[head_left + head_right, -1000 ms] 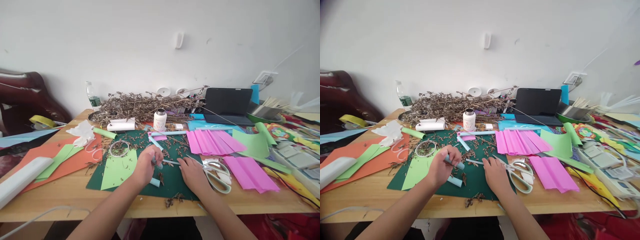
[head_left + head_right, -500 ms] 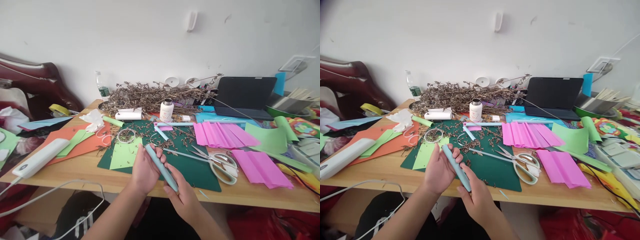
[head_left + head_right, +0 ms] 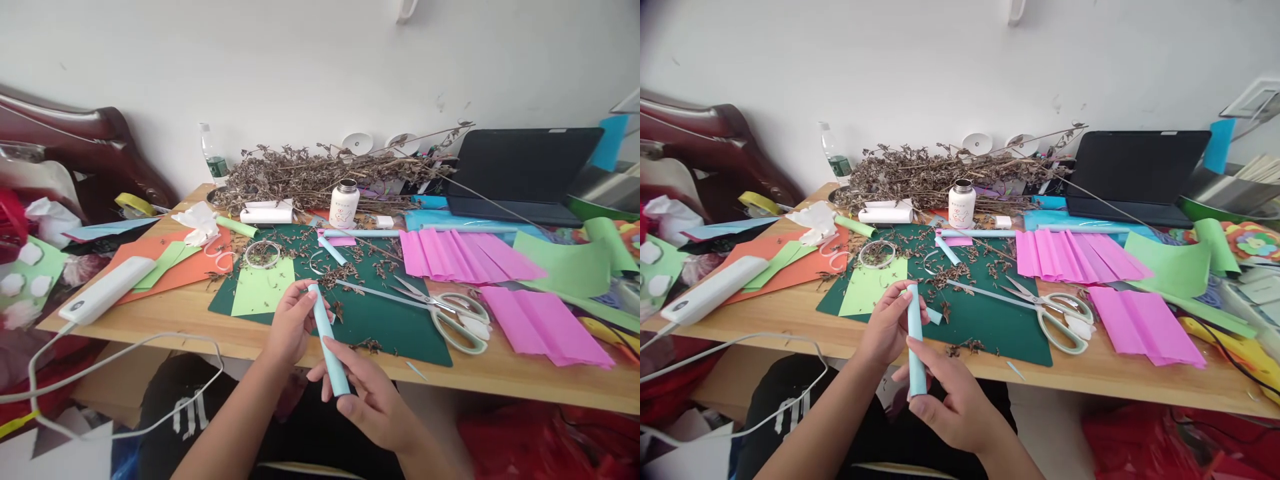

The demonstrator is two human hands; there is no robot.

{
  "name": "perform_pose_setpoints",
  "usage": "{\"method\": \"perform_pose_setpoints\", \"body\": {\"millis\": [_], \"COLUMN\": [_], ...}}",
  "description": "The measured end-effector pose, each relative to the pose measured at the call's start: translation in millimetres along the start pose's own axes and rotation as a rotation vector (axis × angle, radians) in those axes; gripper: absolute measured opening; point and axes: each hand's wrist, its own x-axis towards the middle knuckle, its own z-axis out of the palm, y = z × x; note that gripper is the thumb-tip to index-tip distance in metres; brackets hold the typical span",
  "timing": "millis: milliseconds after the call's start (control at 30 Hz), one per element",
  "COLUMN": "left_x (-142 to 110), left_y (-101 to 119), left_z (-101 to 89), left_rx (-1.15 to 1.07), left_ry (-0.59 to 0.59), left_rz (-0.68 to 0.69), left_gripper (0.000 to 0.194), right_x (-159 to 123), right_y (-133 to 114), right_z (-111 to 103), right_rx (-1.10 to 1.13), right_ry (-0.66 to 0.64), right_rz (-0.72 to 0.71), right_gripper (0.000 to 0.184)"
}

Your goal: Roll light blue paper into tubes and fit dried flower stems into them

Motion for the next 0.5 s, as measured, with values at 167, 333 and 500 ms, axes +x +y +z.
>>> {"method": "perform_pose_setpoints", "body": {"millis": [167,333,500], "left_x": [2.1,4.8,7.5], "left_y": [-9.4,-13.1,-12.6], "left_z": [-8.5,-16.0,-22.0], "left_rx": [-0.043,-0.078,-0.075], "left_ry": [0.040,0.121,0.189], "left_rz": [-0.038,-0.017,0.015], "left_gripper": [0.017,0.020,0.022], "right_x": [0.3,0.8,2.2], "right_y": [-0.2,6.4,12.3], "right_z": [-3.3,-5.0,-4.2], "right_rx": [-0.004,-0.105,-0.097], "right_ry": [-0.016,0.031,0.043], "right_rz": [-0.015,0.013,0.020], "right_gripper": [0.046,0.043,0.041]}}
